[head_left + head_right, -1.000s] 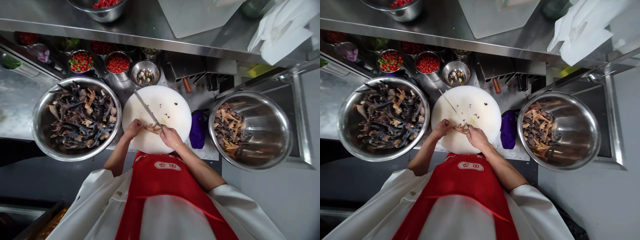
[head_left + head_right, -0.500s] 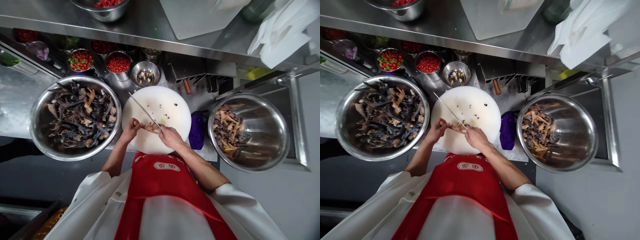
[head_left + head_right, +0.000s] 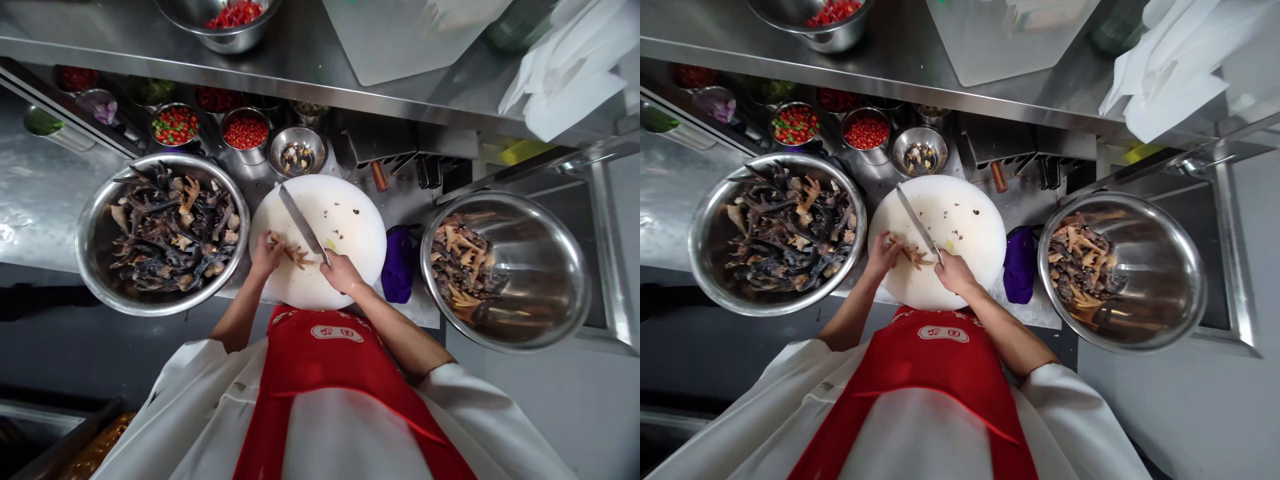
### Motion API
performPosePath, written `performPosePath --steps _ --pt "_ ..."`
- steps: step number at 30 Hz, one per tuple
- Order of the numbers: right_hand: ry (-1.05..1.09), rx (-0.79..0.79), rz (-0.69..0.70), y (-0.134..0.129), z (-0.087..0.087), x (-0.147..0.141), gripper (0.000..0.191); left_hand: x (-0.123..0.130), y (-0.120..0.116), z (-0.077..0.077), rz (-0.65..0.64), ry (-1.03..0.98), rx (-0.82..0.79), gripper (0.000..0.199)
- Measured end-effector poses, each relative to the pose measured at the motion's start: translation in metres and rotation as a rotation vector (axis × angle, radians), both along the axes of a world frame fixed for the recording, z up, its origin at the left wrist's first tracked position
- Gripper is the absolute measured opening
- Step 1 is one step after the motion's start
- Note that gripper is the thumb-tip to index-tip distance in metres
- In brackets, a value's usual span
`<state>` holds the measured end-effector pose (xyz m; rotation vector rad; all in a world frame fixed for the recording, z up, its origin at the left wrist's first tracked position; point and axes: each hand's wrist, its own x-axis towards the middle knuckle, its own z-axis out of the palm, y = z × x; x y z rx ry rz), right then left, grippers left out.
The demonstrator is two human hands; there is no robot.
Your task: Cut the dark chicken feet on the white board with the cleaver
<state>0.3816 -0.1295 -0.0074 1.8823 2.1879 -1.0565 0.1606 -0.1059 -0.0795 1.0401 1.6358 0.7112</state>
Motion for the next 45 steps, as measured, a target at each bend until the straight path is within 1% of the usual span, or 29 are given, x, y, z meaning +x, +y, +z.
performPosePath --steps 2,4,6,8,10,13,16,19,21,23,26,28,30,34,36,37,41,42,45 --pt "0.052 0.049 -0.074 -0.002 0.005 -0.001 0.029 0.013 0.002 0.001 0.053 -0.080 0.080 0.057" --pt "0.108 0.094 -0.136 -0.005 0.010 -0.005 0.031 0.027 -0.002 0.003 0.060 -0.075 0.151 0.048" --pt "0.151 0.118 -0.163 -0.009 0.011 -0.010 0.033 0.036 -0.013 0.007 0.024 0.014 0.180 0.036" --pt "0.162 0.107 -0.150 -0.012 0.006 -0.015 0.034 0.041 -0.025 0.010 -0.032 0.142 0.192 0.032" --pt "0.131 0.073 -0.120 -0.014 -0.002 -0.020 0.034 0.042 -0.037 0.013 -0.085 0.231 0.226 0.031" --pt "0.045 0.038 -0.099 -0.014 -0.015 -0.024 0.034 0.044 -0.045 0.014 -0.202 0.251 0.327 0.034" --pt "0.006 0.045 -0.087 -0.009 -0.023 -0.023 0.035 0.048 -0.041 0.009 -0.314 0.260 0.454 0.040" --pt "0.022 0.055 -0.089 -0.003 -0.023 -0.018 0.035 0.048 -0.027 0.004 -0.397 0.271 0.547 0.033" --pt "0.054 0.062 -0.110 0.000 -0.023 -0.015 0.034 0.046 -0.016 0.004 -0.454 0.287 0.562 0.027" --pt "0.087 0.070 -0.149 0.001 -0.025 -0.013 0.032 0.042 -0.007 0.005 -0.524 0.307 0.562 0.026" --pt "0.123 0.077 -0.219 -0.002 -0.028 -0.014 0.028 0.035 -0.003 0.007 -0.598 0.336 0.576 0.026" --pt "0.139 0.090 -0.252 -0.006 -0.028 -0.015 0.026 0.031 -0.005 0.007 -0.607 0.357 0.590 0.026" --pt "0.149 0.121 -0.275 -0.009 -0.025 -0.016 0.028 0.029 -0.007 0.005 -0.598 0.369 0.623 0.025" --pt "0.197 0.244 -0.301 -0.007 -0.011 -0.014 0.034 0.029 -0.009 -0.001 -0.553 0.368 0.754 0.023" --pt "0.207 0.273 -0.290 -0.004 -0.007 -0.013 0.036 0.031 -0.008 -0.003 -0.534 0.364 0.796 0.022" --pt "0.193 0.245 -0.266 -0.002 -0.007 -0.013 0.035 0.031 -0.008 -0.005 -0.526 0.362 0.805 0.022" --pt "0.059 0.016 -0.141 0.003 -0.014 -0.020 0.026 0.032 -0.006 -0.009 -0.523 0.349 0.792 0.019" --pt "0.036 -0.008 -0.128 0.004 -0.016 -0.022 0.025 0.032 -0.006 -0.010 -0.527 0.341 0.788 0.019" --pt "0.014 -0.007 -0.114 0.006 -0.017 -0.025 0.026 0.031 -0.005 -0.012 -0.536 0.314 0.792 0.018"
